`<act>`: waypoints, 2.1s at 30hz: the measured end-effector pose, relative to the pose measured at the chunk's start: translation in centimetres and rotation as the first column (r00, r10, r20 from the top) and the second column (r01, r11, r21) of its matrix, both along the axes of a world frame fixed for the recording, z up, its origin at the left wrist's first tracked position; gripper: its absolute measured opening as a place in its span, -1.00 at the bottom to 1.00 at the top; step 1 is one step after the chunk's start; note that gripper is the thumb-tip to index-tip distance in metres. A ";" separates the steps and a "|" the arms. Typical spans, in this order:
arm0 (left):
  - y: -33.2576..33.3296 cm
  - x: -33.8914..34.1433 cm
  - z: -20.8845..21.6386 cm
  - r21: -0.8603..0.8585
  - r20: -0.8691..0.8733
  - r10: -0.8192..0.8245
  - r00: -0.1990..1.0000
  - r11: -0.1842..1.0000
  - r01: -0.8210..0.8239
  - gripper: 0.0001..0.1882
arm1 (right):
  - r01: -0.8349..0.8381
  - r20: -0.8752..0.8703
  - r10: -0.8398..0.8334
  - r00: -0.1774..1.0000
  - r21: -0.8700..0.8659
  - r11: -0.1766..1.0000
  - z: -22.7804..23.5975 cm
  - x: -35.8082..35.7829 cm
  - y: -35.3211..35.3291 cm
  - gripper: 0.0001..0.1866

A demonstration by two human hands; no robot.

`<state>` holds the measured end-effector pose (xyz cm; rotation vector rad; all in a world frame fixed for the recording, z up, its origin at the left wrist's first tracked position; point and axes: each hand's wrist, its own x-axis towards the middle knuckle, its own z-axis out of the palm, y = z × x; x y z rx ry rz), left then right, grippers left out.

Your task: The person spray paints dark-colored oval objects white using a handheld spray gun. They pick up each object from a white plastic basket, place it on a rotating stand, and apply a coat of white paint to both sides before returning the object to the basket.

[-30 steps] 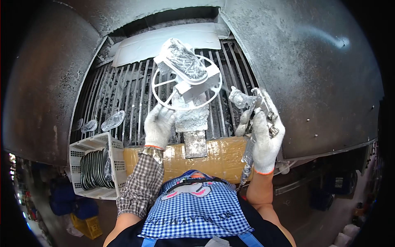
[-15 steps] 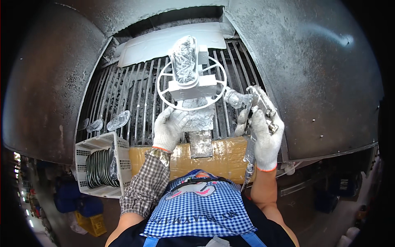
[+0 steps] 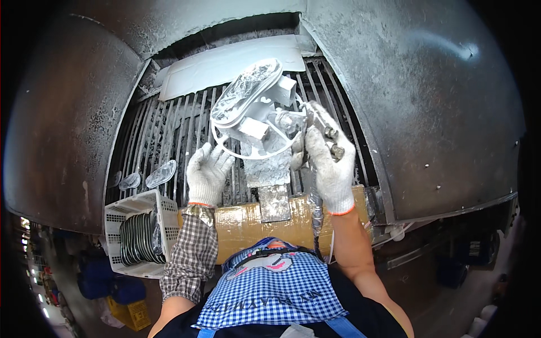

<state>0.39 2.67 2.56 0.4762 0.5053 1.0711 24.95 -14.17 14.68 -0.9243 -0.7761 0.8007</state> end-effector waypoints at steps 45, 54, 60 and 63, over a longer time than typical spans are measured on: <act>-4.5 9.9 7.9 0.199 0.083 0.015 0.996 0.979 -0.032 -0.57 | 0.030 0.118 0.016 0.993 -0.373 0.927 -10.7 1.8 -7.3 -0.11; 1.9 16.1 8.3 -0.165 0.069 0.146 0.987 0.977 -0.133 -0.34 | 0.041 0.072 -0.011 0.997 -0.434 0.900 -10.1 0.0 -7.8 -0.20; 1.6 17.4 8.8 0.202 -0.189 0.193 0.963 0.967 -0.155 -0.70 | 0.083 0.118 -0.029 0.993 -0.484 0.871 -12.8 -0.5 -8.8 -0.36; 1.5 15.1 11.5 -0.218 0.047 0.208 0.977 0.957 -0.193 -0.75 | 0.062 0.149 0.023 0.989 -0.542 0.838 -14.0 -0.9 -8.5 -0.37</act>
